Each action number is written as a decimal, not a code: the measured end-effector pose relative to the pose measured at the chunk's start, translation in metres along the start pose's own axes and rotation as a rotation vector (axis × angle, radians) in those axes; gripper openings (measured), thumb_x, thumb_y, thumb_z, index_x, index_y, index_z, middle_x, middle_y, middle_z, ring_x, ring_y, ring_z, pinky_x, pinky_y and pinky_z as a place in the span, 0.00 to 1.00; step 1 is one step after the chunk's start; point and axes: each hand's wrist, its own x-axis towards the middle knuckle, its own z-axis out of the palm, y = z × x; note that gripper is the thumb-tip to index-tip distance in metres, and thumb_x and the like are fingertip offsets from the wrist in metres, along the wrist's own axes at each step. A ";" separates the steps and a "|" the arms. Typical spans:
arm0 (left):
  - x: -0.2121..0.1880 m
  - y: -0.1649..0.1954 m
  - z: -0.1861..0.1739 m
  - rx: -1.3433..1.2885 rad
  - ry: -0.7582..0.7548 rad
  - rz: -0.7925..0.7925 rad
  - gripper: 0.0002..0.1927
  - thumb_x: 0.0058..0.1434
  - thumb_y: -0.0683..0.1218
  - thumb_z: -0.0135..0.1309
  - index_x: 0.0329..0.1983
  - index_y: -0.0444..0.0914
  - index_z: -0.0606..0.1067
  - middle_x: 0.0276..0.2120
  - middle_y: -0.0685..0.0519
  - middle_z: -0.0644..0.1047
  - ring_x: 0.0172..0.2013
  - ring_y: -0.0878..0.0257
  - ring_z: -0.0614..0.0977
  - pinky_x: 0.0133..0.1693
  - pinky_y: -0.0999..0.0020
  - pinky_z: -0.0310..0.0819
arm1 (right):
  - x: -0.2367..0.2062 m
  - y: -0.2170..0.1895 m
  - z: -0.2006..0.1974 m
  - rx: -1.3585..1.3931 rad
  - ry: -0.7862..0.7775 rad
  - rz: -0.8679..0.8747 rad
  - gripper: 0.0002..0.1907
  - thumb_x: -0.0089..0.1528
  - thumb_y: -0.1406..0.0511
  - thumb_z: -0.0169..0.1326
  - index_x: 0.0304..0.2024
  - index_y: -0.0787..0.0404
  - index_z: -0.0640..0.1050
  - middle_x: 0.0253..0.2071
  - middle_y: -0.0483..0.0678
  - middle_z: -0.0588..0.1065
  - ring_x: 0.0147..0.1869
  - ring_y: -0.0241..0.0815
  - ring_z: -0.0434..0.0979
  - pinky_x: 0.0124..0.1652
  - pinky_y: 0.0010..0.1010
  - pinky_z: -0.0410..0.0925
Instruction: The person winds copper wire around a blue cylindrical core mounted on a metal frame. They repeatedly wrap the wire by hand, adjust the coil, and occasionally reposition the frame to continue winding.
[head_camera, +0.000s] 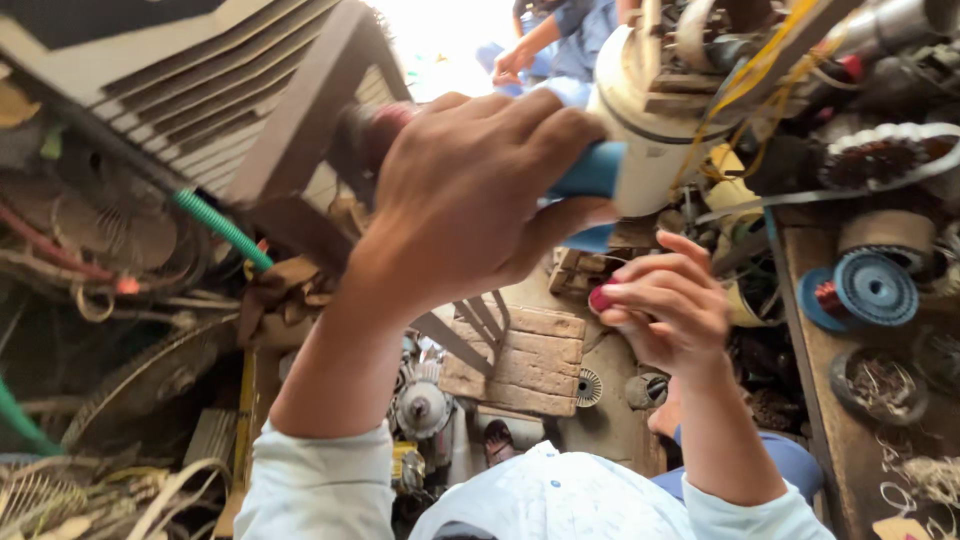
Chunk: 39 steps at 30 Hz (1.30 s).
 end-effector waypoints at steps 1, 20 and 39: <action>0.001 -0.001 0.002 0.010 -0.008 -0.003 0.23 0.70 0.61 0.59 0.52 0.38 0.73 0.37 0.50 0.76 0.36 0.50 0.80 0.40 0.53 0.70 | -0.002 0.003 -0.002 0.033 0.015 0.018 0.09 0.62 0.59 0.65 0.37 0.56 0.81 0.28 0.41 0.77 0.40 0.40 0.81 0.61 0.43 0.70; 0.001 0.043 0.003 -0.249 -0.003 0.020 0.22 0.77 0.49 0.48 0.66 0.37 0.58 0.32 0.51 0.74 0.34 0.51 0.79 0.43 0.54 0.70 | 0.145 -0.042 -0.081 -0.068 -0.225 -0.383 0.05 0.64 0.66 0.61 0.37 0.61 0.85 0.22 0.45 0.71 0.24 0.35 0.71 0.24 0.27 0.62; 0.025 0.028 -0.002 -0.356 -0.284 0.126 0.17 0.72 0.56 0.55 0.51 0.40 0.69 0.33 0.50 0.81 0.30 0.55 0.84 0.35 0.59 0.75 | -0.100 -0.061 0.022 0.678 -0.255 0.656 0.11 0.67 0.61 0.54 0.31 0.58 0.80 0.26 0.41 0.77 0.27 0.34 0.74 0.27 0.26 0.68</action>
